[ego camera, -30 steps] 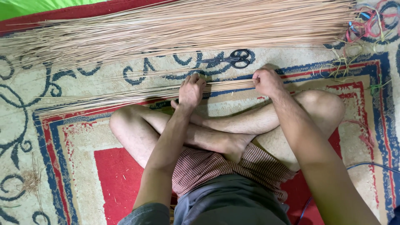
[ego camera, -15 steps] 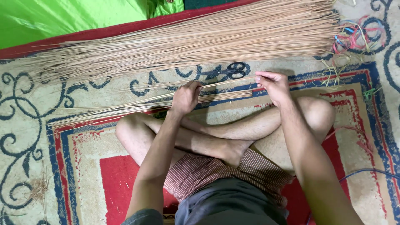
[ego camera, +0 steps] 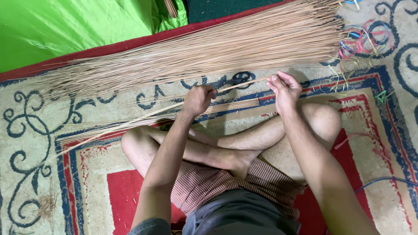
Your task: Align and trim the ends of thin wooden sticks using scissors while sitting on the floor
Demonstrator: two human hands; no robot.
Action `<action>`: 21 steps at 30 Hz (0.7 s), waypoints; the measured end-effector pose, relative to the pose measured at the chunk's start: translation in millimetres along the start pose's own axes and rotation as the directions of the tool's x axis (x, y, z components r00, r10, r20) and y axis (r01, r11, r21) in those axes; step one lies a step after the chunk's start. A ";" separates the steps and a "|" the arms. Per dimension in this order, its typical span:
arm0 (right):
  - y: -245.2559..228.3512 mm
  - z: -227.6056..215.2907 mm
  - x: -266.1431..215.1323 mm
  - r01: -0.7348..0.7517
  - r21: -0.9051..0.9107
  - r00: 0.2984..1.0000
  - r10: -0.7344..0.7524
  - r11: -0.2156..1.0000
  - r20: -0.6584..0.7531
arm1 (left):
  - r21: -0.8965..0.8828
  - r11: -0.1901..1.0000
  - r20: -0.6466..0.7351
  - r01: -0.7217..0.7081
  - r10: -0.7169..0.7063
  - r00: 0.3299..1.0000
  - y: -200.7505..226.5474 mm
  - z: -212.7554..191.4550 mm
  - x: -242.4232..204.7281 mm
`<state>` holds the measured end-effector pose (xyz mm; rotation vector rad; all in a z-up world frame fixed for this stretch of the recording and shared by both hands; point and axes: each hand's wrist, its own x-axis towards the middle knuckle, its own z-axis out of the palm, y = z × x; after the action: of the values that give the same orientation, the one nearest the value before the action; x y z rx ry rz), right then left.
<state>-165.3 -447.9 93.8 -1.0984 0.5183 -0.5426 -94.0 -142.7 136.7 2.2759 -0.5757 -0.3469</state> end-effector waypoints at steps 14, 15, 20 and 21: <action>8.9 3.7 1.9 0.047 0.032 0.998 -0.046 0.998 -0.032 | -0.059 0.998 0.041 -0.018 0.020 0.999 -5.7 -6.2 6.6; 10.4 3.1 2.5 0.040 0.050 0.999 -0.039 0.998 -0.023 | -0.058 0.998 0.045 -0.007 0.010 0.999 -6.0 -6.1 6.9; 8.9 0.6 2.5 0.047 0.047 0.999 -0.046 0.998 -0.018 | -0.046 0.999 0.058 0.008 -0.005 0.998 -10.6 0.1 10.5; 10.3 -1.4 3.9 0.050 0.039 0.999 -0.050 0.998 -0.009 | -0.045 0.999 0.058 0.003 -0.001 0.998 -11.1 1.2 11.8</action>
<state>-161.7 -447.7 83.3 -1.0747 0.4869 -0.5987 -80.9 -142.5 126.9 2.2298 -0.5896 -0.4245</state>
